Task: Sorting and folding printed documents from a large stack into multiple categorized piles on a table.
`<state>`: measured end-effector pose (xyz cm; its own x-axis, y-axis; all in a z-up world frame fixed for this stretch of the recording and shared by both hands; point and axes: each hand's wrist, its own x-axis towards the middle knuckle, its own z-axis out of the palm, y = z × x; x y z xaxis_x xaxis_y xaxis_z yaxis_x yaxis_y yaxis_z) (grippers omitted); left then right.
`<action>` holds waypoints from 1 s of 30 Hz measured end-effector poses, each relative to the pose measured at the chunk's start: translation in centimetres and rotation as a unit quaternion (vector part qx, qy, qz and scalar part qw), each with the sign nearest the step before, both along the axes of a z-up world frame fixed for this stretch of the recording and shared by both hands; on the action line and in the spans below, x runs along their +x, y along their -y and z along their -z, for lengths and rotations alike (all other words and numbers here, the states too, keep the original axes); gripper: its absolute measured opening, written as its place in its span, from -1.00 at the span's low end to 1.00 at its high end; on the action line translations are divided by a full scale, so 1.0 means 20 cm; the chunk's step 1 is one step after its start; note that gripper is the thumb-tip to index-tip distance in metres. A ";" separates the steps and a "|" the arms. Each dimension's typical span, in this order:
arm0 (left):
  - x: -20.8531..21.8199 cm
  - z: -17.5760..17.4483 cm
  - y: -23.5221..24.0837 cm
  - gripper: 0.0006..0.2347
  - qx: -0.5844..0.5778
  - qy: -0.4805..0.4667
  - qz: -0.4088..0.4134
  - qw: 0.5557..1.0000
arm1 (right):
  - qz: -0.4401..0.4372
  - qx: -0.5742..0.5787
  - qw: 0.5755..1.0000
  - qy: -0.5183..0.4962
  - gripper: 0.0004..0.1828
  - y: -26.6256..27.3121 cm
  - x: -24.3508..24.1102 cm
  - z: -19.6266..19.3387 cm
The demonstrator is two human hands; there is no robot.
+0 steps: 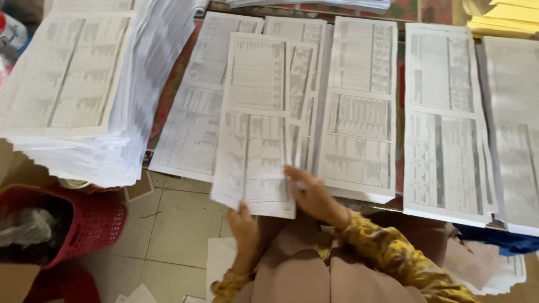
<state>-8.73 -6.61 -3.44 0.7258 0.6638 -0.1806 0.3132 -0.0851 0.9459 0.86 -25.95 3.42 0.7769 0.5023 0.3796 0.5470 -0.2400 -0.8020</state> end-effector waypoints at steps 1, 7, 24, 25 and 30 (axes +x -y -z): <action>-0.04 0.09 -0.14 -0.69 0.000 0.000 0.005 1.000 | 0.005 0.000 1.000 0.000 -0.56 0.11 0.03 0.05; -0.05 -0.21 -0.83 -0.50 -0.166 0.160 0.079 0.970 | 0.224 0.043 0.935 -0.271 -0.70 0.59 0.17 0.05; 0.35 -0.60 -1.01 -0.66 -0.306 -0.089 0.290 0.902 | 0.017 0.347 0.850 -0.395 -0.49 1.73 0.20 -0.09; 0.41 -0.61 -0.99 -0.66 -0.307 -0.090 0.294 0.901 | 0.021 0.348 0.850 -0.394 -0.49 1.77 0.20 -0.10; 0.66 -0.78 -0.80 -0.72 -0.056 -0.041 0.355 0.932 | 0.182 0.219 0.922 -0.263 -0.79 1.81 0.05 -0.43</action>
<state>4.38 9.30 12.13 0.9556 -0.0040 -0.2946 0.2878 -0.2015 0.9363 1.85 -62.21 12.06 0.9982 0.0596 0.0065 0.0018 0.0794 -0.9968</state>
